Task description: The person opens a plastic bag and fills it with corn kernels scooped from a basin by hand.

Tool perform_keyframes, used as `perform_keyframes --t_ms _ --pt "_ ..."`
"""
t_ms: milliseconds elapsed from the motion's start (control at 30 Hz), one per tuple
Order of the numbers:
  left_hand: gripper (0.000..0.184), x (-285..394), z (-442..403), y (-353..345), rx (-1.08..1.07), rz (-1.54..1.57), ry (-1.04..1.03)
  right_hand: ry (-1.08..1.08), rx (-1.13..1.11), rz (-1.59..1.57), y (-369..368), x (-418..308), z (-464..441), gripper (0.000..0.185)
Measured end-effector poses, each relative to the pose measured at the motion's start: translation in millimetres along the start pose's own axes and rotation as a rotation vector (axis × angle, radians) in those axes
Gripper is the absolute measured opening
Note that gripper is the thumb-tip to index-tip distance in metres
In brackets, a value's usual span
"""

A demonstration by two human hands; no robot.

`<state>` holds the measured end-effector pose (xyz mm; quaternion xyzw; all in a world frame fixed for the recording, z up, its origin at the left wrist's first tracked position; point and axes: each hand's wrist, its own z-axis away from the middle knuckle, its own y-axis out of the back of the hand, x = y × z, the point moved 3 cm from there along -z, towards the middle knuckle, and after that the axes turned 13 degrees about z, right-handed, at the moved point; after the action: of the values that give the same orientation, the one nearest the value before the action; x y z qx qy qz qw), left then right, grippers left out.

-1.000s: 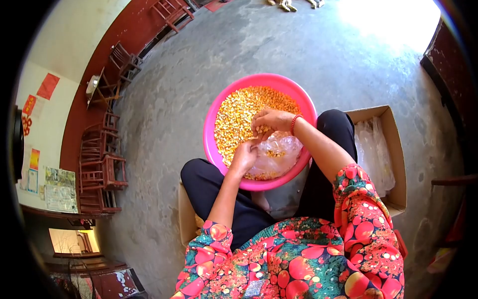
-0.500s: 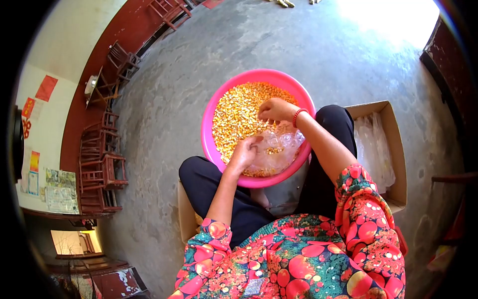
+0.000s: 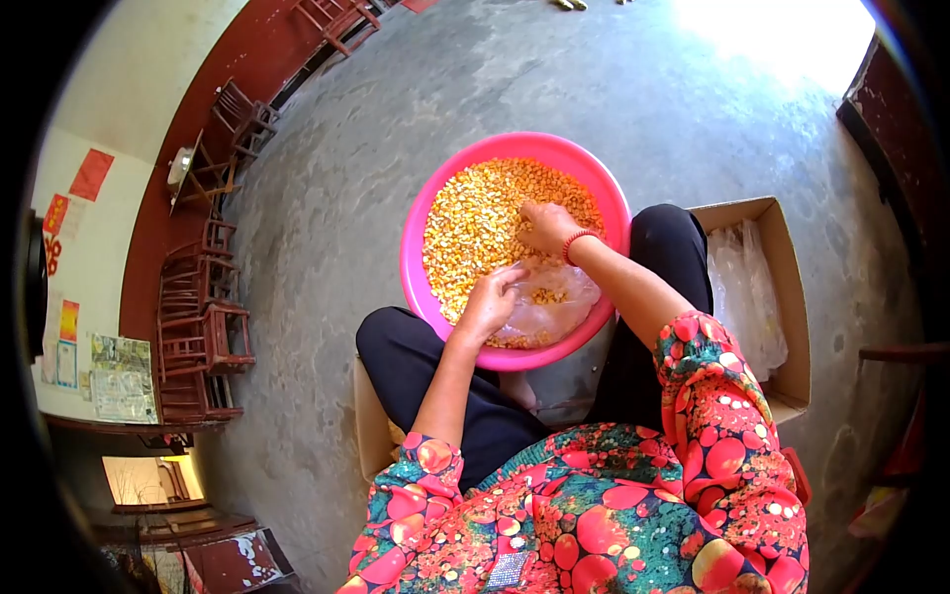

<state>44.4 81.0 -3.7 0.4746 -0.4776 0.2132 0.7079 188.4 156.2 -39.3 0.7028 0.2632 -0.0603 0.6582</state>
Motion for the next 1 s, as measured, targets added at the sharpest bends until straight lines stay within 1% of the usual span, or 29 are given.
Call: perform_keyframes --t_ms 33,100,133,200,233,267,333,367,500,567,600,667,700,733,767,800,833,867,933,967,1000 --pt "0.033 0 0 0 -0.014 -0.011 0.012 -0.001 0.000 -0.001 -5 3 -1 0.032" --pt "0.032 -1 1 -1 -0.027 -0.024 0.026 -0.215 -0.191 -0.339 -9 6 0 0.027" --pt "0.031 -3 1 0 -0.019 -0.028 0.018 -0.215 -0.192 -0.341 -9 7 -1 0.027" --pt "0.031 -3 1 0 -0.012 -0.031 0.009 -0.306 -0.284 -0.845 -3 0 -1 0.023" --pt "0.030 -5 1 2 -0.008 -0.052 0.055 -0.330 -0.343 -0.938 2 -2 0 0.023" --pt "0.030 -6 1 2 -0.004 -0.074 0.101 -0.330 -0.343 -0.937 15 -7 2 0.023" --pt "0.029 -7 1 4 0.015 -0.091 0.091 -0.366 -0.337 -1.238 27 -14 6 0.021" --pt "0.029 -8 1 4 0.032 -0.109 0.082 -0.222 -0.417 -1.185 27 -10 4 0.020" --pt "0.027 -18 2 2 0.096 -0.067 0.047 -0.296 -0.435 -1.159 19 -4 4 0.020" --pt "0.030 -15 2 5 0.086 -0.053 0.039 -0.170 -0.515 -1.051 23 -12 8 0.020" --pt "0.030 -9 2 7 0.088 -0.052 0.040 -0.170 -0.517 -1.050 36 -20 10 0.020" --pt "0.033 -2 2 9 0.057 -0.068 0.196 0.118 -0.791 -0.804 56 -42 22 0.019" --pt "0.033 -1 3 9 0.057 -0.067 0.197 0.196 -0.750 -0.782 55 -43 24 0.019" --pt "0.034 2 4 10 0.086 -0.046 0.132 0.196 -0.753 -0.782 53 -40 23 0.019" --pt "0.035 4 5 10 0.115 -0.025 0.067 0.213 -0.638 -0.647 53 -33 20 0.020" --pt "0.035 1 5 9 0.114 -0.025 0.069 0.229 -0.521 -0.512 53 -25 16 0.021" --pt "0.035 -1 5 9 0.135 -0.034 -0.006 0.262 -0.435 -0.347 54 -16 13 0.018" --pt "0.035 1 4 9 0.154 -0.044 -0.083 0.259 -0.434 -0.348 51 -12 16 0.018" --pt "0.037 2 2 9 0.150 -0.029 -0.079 0.131 -0.424 0.174 42 3 19 0.015" --pt "0.037 3 2 10 0.140 0.013 -0.091 0.071 -0.354 0.244 47 -1 26 0.015" --pt "0.038 5 3 10 0.129 0.054 -0.101 0.071 -0.354 0.244 44 -1 26 0.015"
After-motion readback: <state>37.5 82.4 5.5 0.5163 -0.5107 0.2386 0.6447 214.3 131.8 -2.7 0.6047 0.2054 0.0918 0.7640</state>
